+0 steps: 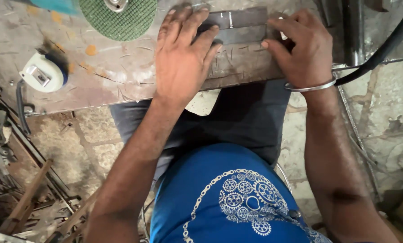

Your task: The person measures a metal frame with a tape measure and then moves to a workbench. They use a tape measure and a white marker to mark several metal bars and a metal sheet on the workbench.

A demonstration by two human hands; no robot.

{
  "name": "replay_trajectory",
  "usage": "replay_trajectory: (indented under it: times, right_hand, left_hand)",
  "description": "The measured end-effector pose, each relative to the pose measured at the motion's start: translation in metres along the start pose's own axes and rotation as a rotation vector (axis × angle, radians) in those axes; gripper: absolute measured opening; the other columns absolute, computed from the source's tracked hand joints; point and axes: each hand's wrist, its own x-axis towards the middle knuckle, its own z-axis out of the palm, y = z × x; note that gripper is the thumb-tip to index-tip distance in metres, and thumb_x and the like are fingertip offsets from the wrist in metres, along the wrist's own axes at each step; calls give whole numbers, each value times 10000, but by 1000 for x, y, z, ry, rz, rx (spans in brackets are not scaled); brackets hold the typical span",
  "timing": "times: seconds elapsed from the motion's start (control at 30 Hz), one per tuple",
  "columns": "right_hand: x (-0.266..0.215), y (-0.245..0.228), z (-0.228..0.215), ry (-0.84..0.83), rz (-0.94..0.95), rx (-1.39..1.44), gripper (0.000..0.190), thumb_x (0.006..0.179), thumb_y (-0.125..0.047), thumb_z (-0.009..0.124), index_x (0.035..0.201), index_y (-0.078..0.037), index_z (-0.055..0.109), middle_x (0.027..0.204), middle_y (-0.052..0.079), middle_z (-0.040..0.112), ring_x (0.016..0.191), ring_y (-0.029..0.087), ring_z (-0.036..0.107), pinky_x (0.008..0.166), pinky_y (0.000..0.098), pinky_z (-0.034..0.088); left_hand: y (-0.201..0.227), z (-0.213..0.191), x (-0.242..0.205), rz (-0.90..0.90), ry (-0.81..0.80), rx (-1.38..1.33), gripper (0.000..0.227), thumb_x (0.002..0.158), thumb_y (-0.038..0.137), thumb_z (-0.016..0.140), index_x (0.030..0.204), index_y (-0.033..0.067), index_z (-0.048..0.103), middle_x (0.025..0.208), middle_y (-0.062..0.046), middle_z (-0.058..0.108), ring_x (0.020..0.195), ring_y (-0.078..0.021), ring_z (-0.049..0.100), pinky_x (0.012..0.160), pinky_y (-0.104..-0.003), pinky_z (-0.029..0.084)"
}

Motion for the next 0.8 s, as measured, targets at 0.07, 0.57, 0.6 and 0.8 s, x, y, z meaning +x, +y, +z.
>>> replay_trajectory:
  times: [0.07,0.57,0.6,0.8]
  right_hand:
    - [4,-6,-4,-37,56,16,327,938,-146,872,1225,-49,748,1064,150,636,957,332,647,799,425,519]
    - [45,-35,-1,-63,-164,83,117,1023,-11,741,1137,-7,716,1066,129,709,1024,323,713,851,401,546]
    - [47,-38,1,-64,-167,82,117,1023,-11,741,1137,-7,716,1066,129,709,1024,323,713,851,401,546]
    - [49,-40,9,-62,-183,62,120,973,-17,770,1089,-12,739,1070,133,701,976,320,688,802,404,529]
  left_hand:
    - [-1,3,-1,-2,-1,-10,297,981,254,799,1234,106,752,1464,-76,568,1416,-323,464,1257,-516,330]
    - [-2,5,-5,-3,57,-28,264,948,223,802,1176,98,754,1437,-49,593,1408,-295,467,1256,-496,346]
    - [-3,5,-4,-5,60,-27,264,948,223,802,1176,98,754,1437,-49,593,1408,-295,467,1256,-496,346]
    - [-3,6,-4,7,72,-24,253,945,229,798,1157,97,756,1433,-49,594,1407,-291,467,1254,-500,340]
